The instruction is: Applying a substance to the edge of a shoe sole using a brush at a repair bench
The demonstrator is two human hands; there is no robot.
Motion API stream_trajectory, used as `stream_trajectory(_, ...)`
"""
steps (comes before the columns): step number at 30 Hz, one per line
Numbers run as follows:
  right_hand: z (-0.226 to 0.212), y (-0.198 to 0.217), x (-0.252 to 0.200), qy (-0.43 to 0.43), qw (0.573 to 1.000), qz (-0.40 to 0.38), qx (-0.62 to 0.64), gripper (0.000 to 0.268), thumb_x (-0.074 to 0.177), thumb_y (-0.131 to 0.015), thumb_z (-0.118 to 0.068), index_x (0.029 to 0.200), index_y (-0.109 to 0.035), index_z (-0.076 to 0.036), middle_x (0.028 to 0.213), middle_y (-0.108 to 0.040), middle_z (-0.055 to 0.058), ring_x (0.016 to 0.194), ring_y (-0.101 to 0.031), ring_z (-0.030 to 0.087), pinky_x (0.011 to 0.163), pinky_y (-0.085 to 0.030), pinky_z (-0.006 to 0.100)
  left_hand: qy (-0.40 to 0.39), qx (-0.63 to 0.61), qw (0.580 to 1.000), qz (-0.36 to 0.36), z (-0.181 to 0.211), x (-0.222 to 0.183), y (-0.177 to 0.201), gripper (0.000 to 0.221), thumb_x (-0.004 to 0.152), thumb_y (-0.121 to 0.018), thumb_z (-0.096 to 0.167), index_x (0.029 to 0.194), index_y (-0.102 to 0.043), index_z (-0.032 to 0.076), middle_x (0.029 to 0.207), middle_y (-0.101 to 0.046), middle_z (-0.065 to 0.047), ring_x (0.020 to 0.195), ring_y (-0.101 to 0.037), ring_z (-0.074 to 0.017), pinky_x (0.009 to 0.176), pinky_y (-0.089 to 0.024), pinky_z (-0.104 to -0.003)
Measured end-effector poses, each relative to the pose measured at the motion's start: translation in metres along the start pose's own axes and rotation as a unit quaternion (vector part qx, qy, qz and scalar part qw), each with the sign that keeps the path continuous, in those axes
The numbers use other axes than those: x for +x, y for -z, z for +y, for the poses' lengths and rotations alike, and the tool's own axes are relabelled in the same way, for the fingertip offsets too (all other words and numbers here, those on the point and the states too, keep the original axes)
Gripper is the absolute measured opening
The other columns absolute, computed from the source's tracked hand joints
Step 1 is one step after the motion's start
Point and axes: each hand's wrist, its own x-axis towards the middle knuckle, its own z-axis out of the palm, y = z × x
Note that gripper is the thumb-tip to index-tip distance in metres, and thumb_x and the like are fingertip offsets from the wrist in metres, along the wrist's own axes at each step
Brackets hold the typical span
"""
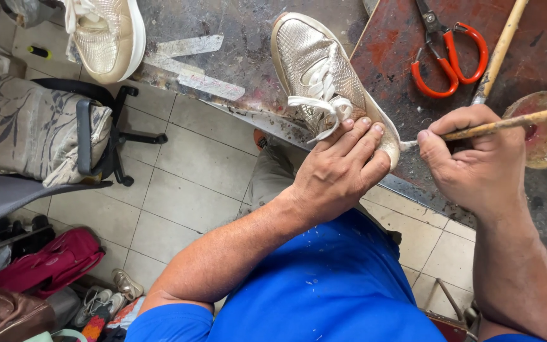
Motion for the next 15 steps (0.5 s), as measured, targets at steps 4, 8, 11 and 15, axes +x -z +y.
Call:
stream_trajectory(4, 0.0017, -0.0028, -0.0022, 0.004, 0.999, -0.007, 0.04, 0.016, 0.103, -0.078, 0.007, 0.098, -0.065, -0.001, 0.097, -0.067, 0.011, 0.083, -0.063, 0.018, 0.075, -0.048, 0.028, -0.004, 0.002, 1.0, -0.002, -0.0007, -0.0006, 0.0005, 0.006, 0.102, -0.059, 0.004, 0.102, -0.063, 0.007, 0.12, -0.07, -0.019, 0.115, -0.069, -0.035, 0.107, -0.049, -0.044)
stream_trajectory(8, 0.0053, -0.0067, -0.004, 0.073, 0.994, 0.026, 0.073, 0.016, 0.104, -0.076, 0.014, 0.101, -0.062, 0.006, 0.1, -0.066, 0.021, 0.091, -0.068, 0.028, 0.088, -0.055, 0.037, -0.003, -0.003, 1.0, -0.002, -0.0015, 0.0005, 0.0003, 0.006, 0.102, -0.057, 0.003, 0.101, -0.062, 0.007, 0.121, -0.07, -0.019, 0.114, -0.07, -0.035, 0.106, -0.05, -0.044)
stream_trajectory(11, 0.0038, -0.005, -0.0067, 0.063, 0.996, 0.02, 0.068, 0.017, 0.103, -0.076, 0.014, 0.1, -0.062, 0.004, 0.099, -0.066, 0.02, 0.089, -0.067, 0.027, 0.085, -0.054, 0.036, 0.001, 0.007, 1.0, -0.007, -0.0003, 0.0005, 0.0014, 0.007, 0.103, -0.058, 0.005, 0.101, -0.064, 0.008, 0.122, -0.07, -0.017, 0.115, -0.07, -0.0331, 0.106, -0.049, -0.043)
stream_trajectory(15, 0.006, -0.0054, -0.0106, -0.003, 0.998, 0.028, 0.058, 0.015, 0.103, -0.076, 0.007, 0.098, -0.065, -0.002, 0.098, -0.066, 0.011, 0.085, -0.064, 0.019, 0.078, -0.049, 0.03, -0.003, 0.024, 1.0, -0.01, 0.0004, 0.0032, 0.0036, 0.009, 0.103, -0.058, 0.005, 0.101, -0.065, 0.008, 0.122, -0.071, -0.016, 0.115, -0.07, -0.033, 0.108, -0.048, -0.042)
